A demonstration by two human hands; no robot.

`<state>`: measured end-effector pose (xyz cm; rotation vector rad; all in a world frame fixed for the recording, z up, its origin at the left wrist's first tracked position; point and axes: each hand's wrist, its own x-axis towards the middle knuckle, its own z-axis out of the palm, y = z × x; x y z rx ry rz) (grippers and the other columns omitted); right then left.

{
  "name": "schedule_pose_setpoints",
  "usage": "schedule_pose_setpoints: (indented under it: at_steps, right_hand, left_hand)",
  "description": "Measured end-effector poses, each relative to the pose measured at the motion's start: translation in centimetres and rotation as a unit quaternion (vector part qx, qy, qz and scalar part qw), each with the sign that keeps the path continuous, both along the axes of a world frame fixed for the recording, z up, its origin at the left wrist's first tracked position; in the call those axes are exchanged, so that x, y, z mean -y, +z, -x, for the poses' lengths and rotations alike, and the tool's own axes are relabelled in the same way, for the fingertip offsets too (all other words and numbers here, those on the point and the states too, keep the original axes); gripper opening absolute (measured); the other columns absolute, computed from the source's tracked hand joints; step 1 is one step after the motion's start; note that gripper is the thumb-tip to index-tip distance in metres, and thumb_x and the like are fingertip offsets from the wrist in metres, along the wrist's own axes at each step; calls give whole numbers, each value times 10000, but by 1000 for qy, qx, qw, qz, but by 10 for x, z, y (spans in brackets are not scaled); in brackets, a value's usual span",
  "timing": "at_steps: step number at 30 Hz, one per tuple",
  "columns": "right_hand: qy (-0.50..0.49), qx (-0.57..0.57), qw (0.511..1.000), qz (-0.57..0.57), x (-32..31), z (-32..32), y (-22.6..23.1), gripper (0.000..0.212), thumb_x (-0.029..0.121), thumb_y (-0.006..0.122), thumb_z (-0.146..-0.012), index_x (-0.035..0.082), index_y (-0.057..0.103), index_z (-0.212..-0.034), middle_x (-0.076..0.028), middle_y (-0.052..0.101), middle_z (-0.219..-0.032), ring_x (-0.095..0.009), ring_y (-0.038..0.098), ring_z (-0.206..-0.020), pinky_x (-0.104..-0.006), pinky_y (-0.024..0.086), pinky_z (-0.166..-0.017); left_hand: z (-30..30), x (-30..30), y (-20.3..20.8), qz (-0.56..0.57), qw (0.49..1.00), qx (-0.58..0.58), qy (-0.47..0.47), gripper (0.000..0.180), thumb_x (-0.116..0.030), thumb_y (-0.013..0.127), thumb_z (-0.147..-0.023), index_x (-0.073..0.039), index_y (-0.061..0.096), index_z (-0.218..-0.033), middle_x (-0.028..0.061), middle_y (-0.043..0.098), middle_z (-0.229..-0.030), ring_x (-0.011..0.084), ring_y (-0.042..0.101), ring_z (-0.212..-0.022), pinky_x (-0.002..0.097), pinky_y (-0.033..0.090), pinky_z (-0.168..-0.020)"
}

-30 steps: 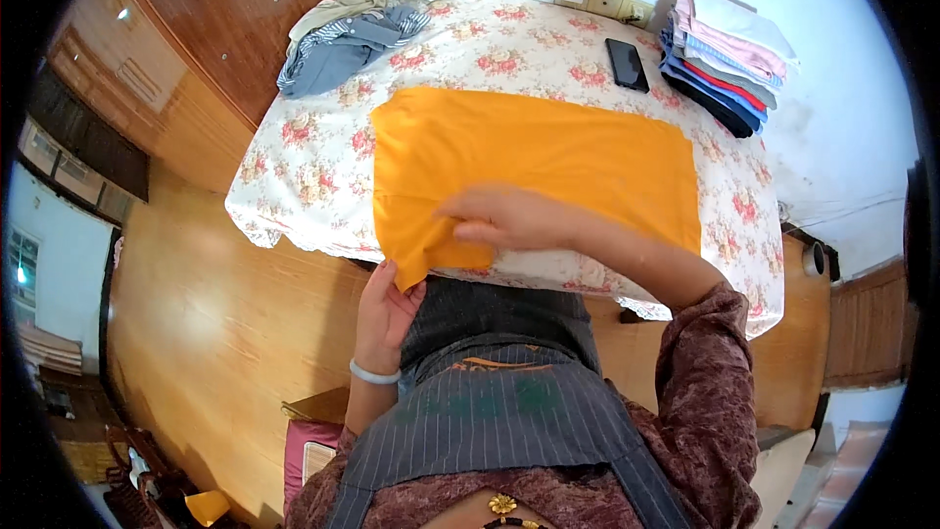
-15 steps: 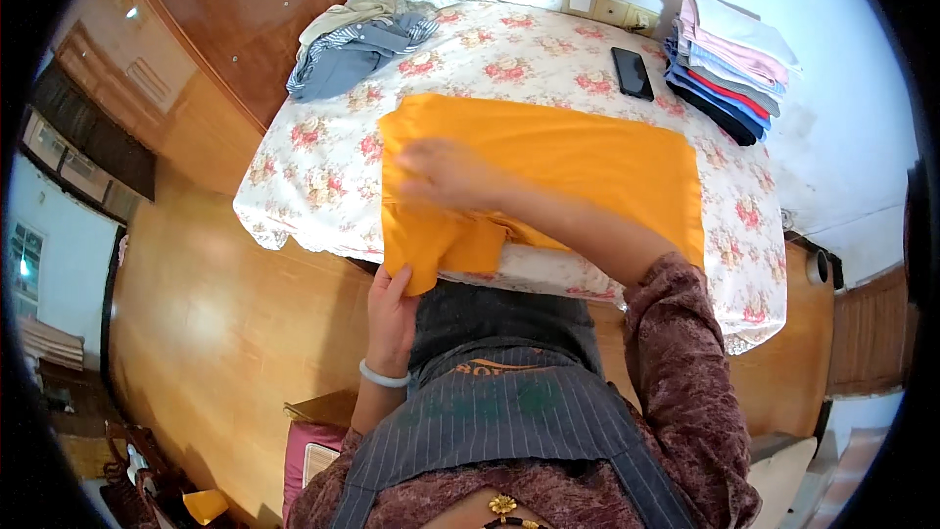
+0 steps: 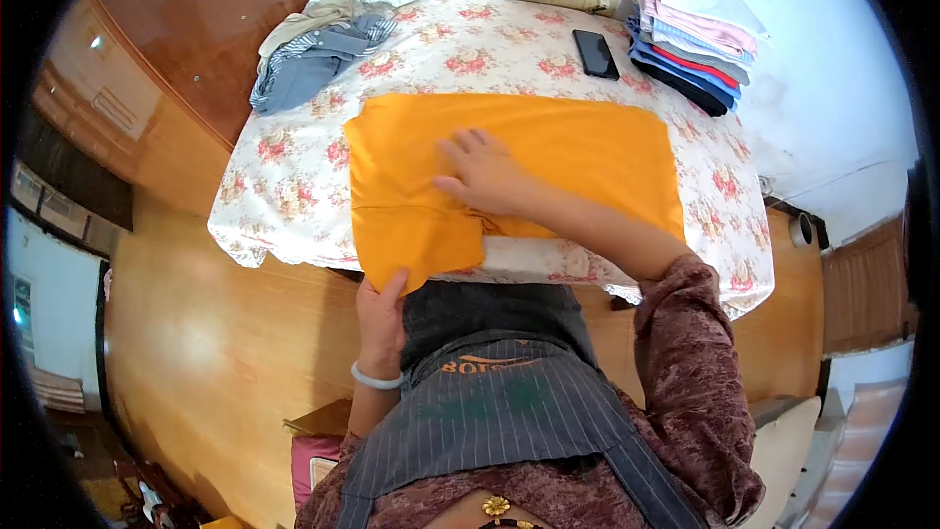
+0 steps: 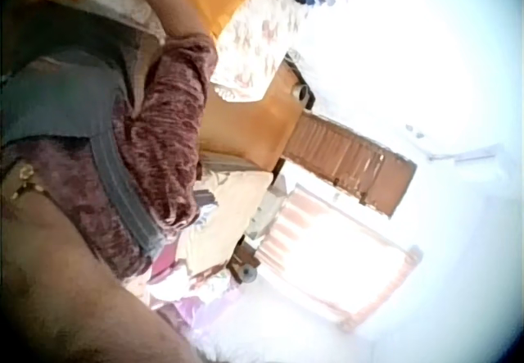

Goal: The person folds a yellow shirt by laying it flat on a bed, smoothing the fabric, and folding the sides and sleeves inward.

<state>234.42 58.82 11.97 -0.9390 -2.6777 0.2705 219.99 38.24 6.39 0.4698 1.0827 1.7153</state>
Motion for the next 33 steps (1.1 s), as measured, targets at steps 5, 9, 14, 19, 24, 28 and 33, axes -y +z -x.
schedule_pose_setpoints:
  at_steps: [5, 9, 14, 19, 24, 28, 33]
  right_hand:
    - [209, -13, 973, 100, 45, -78, -1, 560, 446, 511, -948, 14, 517, -1304, -243, 462, -1378, -388, 410, -1300, -439, 341, -1082]
    - [135, -73, 950, 271, 43, -123, 21, 555, 358, 571, -935, 13, 465, -1357, -244, 388, -1436, -378, 351, -1352, -437, 289, -1117]
    - [-23, 33, 998, -37, 66, -153, -8, 489, 345, 564, -951, 59, 507, -1343, -192, 448, -1405, -344, 427, -1300, -417, 351, -1075]
    - [112, -14, 933, 342, 77, -152, 48, 484, 365, 589, -942, 94, 524, -1337, -153, 561, -1279, -324, 519, -1199, -398, 408, -1024]
    - [-84, -40, 992, 89, -27, -158, 17, 526, 379, 608, -925, 88, 506, -1351, -188, 493, -1373, -339, 471, -1262, -428, 377, -1058]
    - [-176, 37, 982, -61, -47, -159, -13, 553, 396, 617, -912, 76, 502, -1348, -186, 429, -1443, -354, 381, -1342, -447, 338, -1089]
    - [91, 54, 993, 48, -16, -159, 19, 451, 370, 602, -925, 86, 577, -1275, -153, 495, -1392, -327, 429, -1310, -416, 364, -1072]
  left_hand:
    - [1, 2, 12, -14, 1000, -10, 13, 266, -107, 560, -961, 5, 550, -1202, 102, 638, -1137, 201, 639, -1019, 322, 517, -887]
    - [1, -4, 10, -15, 1000, 23, 1, 293, -185, 521, -989, -12, 532, -1225, 126, 648, -1123, 248, 670, -967, 383, 561, -838]
    - [-4, -4, 13, 18, 989, 137, -56, 348, -292, 494, -1001, -31, 529, -1228, 146, 679, -1049, 272, 697, -896, 374, 593, -763]
    - [3, 2, 6, 24, 990, 102, -90, 311, -236, 535, -980, -30, 535, -1214, 131, 676, -1043, 256, 695, -866, 348, 588, -731]
    - [-4, -2, 8, 38, 997, 48, -55, 260, -212, 537, -979, -46, 558, -1179, 114, 690, -978, 232, 692, -821, 321, 578, -688]
    - [-3, 2, 11, 33, 997, 27, -58, 291, -175, 560, -960, -30, 528, -1210, 106, 661, -1008, 218, 669, -805, 313, 566, -696]
    - [6, 12, 13, 76, 995, 0, -65, 319, -190, 557, -964, -27, 504, -1234, 107, 668, -974, 222, 676, -773, 301, 562, -664]
